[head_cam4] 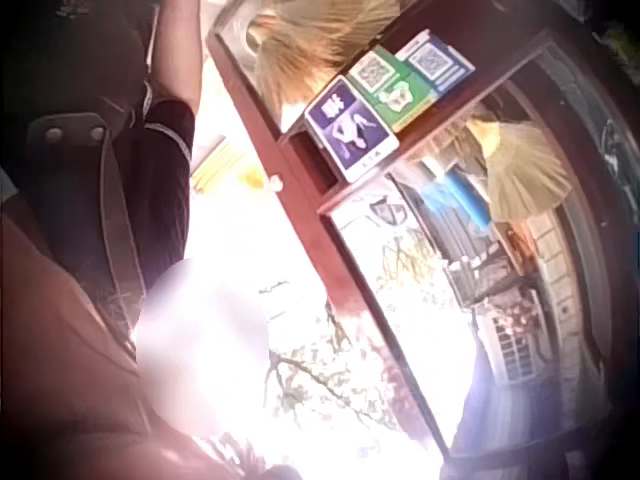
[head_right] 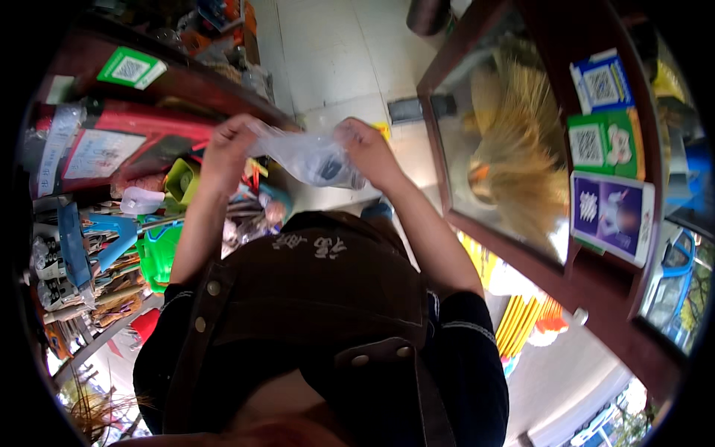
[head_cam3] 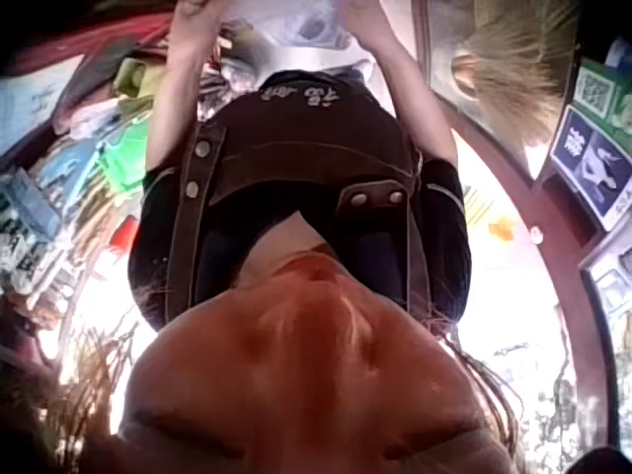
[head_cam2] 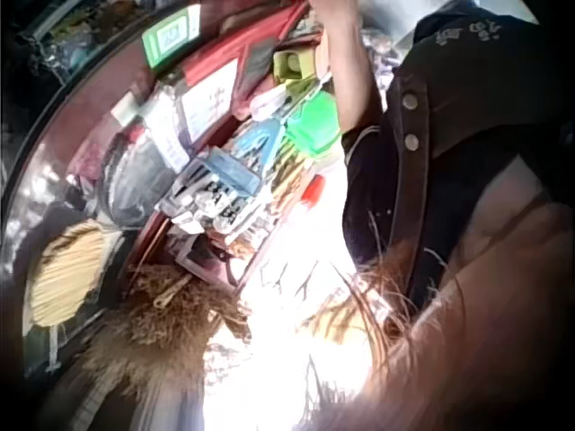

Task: The person picks up a duster head and a metal pole, then attaches them together to form a long-handled duster. They demonstrate the assembled duster by sweeping the floor, then disassemble it and return the components to the storage rack.

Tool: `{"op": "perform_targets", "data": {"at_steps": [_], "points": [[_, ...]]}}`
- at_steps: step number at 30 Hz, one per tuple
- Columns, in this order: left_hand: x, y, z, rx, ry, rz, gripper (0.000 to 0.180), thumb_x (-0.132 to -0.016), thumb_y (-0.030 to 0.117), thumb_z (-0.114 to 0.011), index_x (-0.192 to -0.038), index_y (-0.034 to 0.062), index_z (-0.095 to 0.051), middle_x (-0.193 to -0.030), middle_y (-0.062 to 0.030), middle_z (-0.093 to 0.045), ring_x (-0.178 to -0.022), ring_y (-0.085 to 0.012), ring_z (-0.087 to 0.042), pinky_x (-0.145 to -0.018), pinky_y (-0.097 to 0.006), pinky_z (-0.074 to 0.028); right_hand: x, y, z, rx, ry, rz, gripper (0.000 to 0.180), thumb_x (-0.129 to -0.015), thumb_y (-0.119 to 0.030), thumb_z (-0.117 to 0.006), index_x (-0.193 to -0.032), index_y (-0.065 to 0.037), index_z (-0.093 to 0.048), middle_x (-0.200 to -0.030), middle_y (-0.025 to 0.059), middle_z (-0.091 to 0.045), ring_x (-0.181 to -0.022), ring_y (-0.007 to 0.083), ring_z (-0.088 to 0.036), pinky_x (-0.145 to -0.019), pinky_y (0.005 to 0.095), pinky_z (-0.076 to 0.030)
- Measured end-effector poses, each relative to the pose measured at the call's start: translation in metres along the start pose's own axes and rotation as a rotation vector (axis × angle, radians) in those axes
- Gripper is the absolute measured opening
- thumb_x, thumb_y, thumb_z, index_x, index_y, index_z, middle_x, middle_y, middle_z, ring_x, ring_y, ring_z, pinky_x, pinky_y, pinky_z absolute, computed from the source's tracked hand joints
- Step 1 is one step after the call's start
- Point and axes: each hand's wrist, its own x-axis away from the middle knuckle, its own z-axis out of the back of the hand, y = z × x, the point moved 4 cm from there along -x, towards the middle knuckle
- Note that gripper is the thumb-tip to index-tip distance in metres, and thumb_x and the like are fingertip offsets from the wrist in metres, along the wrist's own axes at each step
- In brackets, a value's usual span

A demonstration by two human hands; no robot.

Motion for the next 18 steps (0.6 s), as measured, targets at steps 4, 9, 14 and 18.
{"op": "perform_targets", "data": {"at_steps": [4, 9, 14, 18], "points": [[-0.057, 0.030, -0.074, -0.445, -0.217, -0.110, 0.010, -0.082, 0.006, -0.056, -0.087, -0.0013, -0.060, -0.075, -0.0045, -0.061, -0.075, -0.0137, -0.058, -0.066, -0.028, -0.045, -0.034, -0.064, 0.013, 0.285, -0.097, 0.163, 0.055, -0.077, -0.012, -0.062, -0.128, -0.009, -0.041, -0.098, 0.0105, -0.060, -0.093, 0.0227, -0.059, -0.083, 0.0321, -0.045], [-0.126, 0.064, -0.130, -0.636, -0.181, -0.667, 0.013, -0.081, 0.007, -0.058, -0.092, 0.0004, -0.059, -0.080, -0.0065, -0.057, -0.073, -0.0180, -0.055, -0.065, -0.027, -0.045, -0.125, -0.100, 0.066, 0.704, -0.065, 0.530, 0.020, -0.077, -0.008, -0.058, -0.096, -0.003, -0.056, -0.081, 0.0128, -0.060, -0.075, 0.0240, -0.059, -0.071, 0.0302, -0.045], [-0.238, -0.001, -0.079, -0.066, -0.136, 0.026, 0.018, -0.089, 0.017, -0.053, -0.095, 0.0005, -0.057, -0.083, -0.0032, -0.057, -0.072, -0.0106, -0.053, -0.066, -0.021, -0.043, -0.251, -0.120, 0.138, 0.098, 0.424, 0.187, 0.020, -0.091, -0.023, -0.050, -0.081, -0.006, -0.054, -0.065, -0.0018, -0.047, -0.057, 0.0074, -0.042, -0.052, 0.0227, -0.036], [-0.327, -0.053, -0.088, 0.633, -0.670, 0.461, 0.070, -0.088, 0.061, -0.031, -0.116, -0.0011, -0.049, -0.101, -0.0138, -0.060, -0.094, -0.0212, -0.058, -0.080, -0.034, -0.046, -0.355, -0.150, 0.141, 0.076, 0.352, 0.186, 0.009, -0.090, -0.012, -0.049, -0.083, -0.006, -0.052, -0.063, -0.0021, -0.044, -0.056, 0.0057, -0.042, -0.051, 0.0197, -0.036]]}}
